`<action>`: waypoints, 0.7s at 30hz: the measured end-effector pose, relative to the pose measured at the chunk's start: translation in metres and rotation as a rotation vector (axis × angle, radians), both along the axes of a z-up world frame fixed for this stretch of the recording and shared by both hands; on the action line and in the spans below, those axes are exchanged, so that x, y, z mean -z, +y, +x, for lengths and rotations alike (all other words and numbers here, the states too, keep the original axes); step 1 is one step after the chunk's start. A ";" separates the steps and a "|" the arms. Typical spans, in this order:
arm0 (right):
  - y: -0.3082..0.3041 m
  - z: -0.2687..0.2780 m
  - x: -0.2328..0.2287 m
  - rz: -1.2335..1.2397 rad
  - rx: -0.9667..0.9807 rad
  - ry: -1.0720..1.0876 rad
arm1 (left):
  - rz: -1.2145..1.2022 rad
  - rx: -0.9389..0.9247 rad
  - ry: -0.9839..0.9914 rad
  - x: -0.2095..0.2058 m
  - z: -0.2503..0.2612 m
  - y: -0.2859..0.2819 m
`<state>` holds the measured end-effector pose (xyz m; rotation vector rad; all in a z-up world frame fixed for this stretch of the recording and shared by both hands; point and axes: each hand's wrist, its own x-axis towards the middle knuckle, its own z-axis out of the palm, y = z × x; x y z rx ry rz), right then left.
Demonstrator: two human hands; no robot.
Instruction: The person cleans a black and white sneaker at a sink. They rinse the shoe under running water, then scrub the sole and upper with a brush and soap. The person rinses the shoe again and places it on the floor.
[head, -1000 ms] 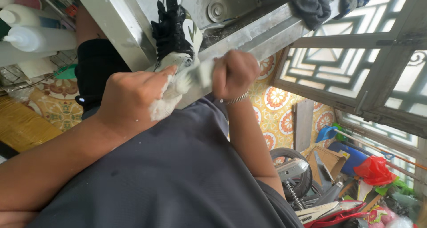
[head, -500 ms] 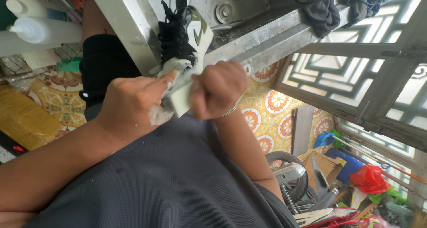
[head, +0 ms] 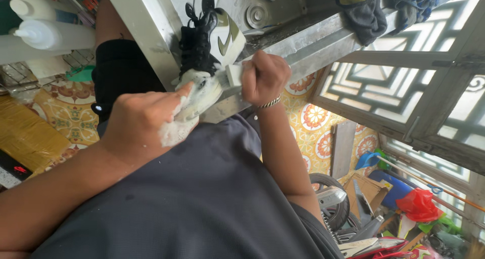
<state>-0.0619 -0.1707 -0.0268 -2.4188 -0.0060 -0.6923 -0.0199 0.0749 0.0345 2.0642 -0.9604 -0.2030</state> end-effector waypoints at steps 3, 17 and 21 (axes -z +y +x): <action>0.021 -0.011 -0.004 -0.018 -0.119 -0.081 | 0.008 0.007 0.022 0.002 0.003 0.001; 0.009 0.002 0.029 0.047 -0.133 -0.051 | 0.033 0.023 0.039 -0.003 0.000 0.025; 0.001 0.000 0.030 0.049 -0.073 0.012 | 0.054 0.003 0.013 -0.013 -0.001 0.028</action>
